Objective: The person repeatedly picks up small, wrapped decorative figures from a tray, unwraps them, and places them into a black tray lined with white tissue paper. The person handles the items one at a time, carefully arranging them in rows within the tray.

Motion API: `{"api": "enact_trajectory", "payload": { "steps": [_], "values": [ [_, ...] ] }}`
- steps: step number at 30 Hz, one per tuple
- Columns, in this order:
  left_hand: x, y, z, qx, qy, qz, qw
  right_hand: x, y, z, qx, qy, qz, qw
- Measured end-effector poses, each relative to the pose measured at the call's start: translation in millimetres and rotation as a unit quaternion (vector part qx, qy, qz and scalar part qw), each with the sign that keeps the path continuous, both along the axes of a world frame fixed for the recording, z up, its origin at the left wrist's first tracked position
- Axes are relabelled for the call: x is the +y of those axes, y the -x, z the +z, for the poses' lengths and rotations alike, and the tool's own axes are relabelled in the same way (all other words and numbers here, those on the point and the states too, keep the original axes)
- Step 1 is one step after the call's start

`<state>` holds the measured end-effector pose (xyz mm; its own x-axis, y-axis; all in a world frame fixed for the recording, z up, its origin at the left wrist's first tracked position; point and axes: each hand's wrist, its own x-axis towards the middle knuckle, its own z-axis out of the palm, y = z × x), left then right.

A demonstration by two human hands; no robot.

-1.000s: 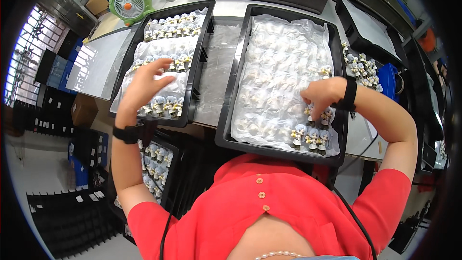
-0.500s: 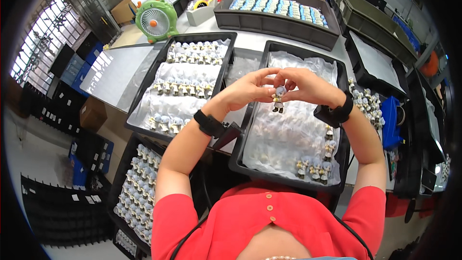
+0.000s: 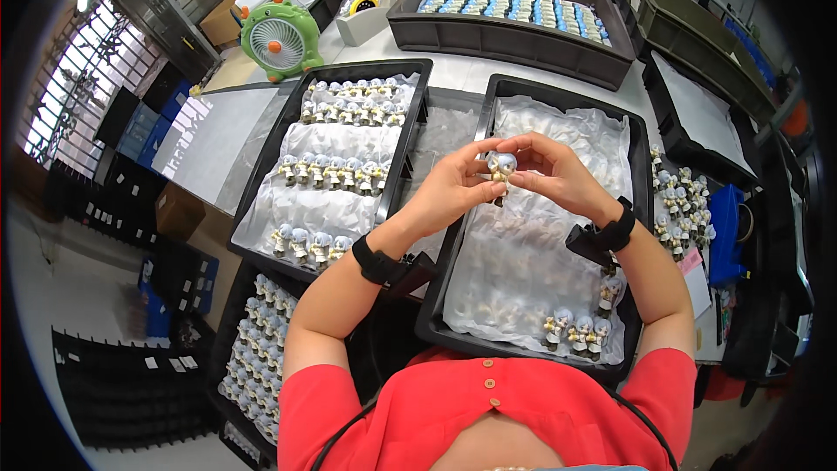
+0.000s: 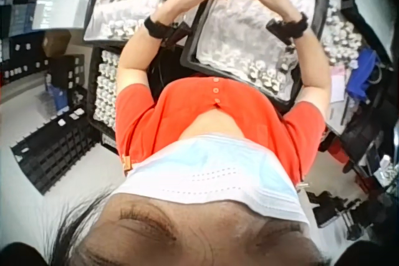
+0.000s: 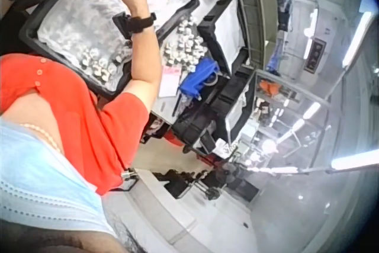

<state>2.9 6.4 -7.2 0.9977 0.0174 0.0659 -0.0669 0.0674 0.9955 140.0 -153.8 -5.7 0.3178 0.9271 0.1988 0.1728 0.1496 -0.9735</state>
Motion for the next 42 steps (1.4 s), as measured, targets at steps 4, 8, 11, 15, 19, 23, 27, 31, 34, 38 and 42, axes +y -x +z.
{"api": "enact_trajectory", "payload": {
  "steps": [4,8,11,15,19,23,27,31,34,38,42],
  "values": [
    [1,1,1,0.042,0.173,-0.004,0.984,-3,7,6,-0.113,0.032,-0.020,0.993],
    [-4,2,5,0.044,0.173,-0.002,0.984,2,16,-4,-0.164,0.003,-0.055,0.985],
    [-3,1,4,0.044,0.183,-0.004,0.982,3,21,-7,-0.130,-0.003,-0.078,0.988],
    [-3,3,1,0.050,0.218,0.020,0.974,2,24,-6,-0.155,0.003,-0.090,0.984],
    [-10,3,0,0.034,0.204,0.074,0.976,2,25,-7,-0.218,-0.011,-0.124,0.968],
    [-9,3,-2,0.042,0.200,0.097,0.974,1,27,-7,-0.196,-0.007,-0.133,0.972],
    [3,2,-8,0.049,0.276,0.049,0.959,0,24,-5,-0.127,0.002,-0.105,0.986],
    [4,1,-8,0.056,0.309,0.034,0.949,1,20,-9,-0.112,-0.029,-0.086,0.990],
    [6,0,-11,0.048,0.343,0.026,0.938,3,21,-10,-0.046,-0.059,-0.075,0.994],
    [3,1,-5,0.056,0.335,0.030,0.940,3,18,-13,-0.005,-0.080,-0.077,0.994],
    [-2,2,-4,0.053,0.260,0.045,0.963,1,19,-6,-0.015,-0.070,-0.103,0.992]
  ]
}}
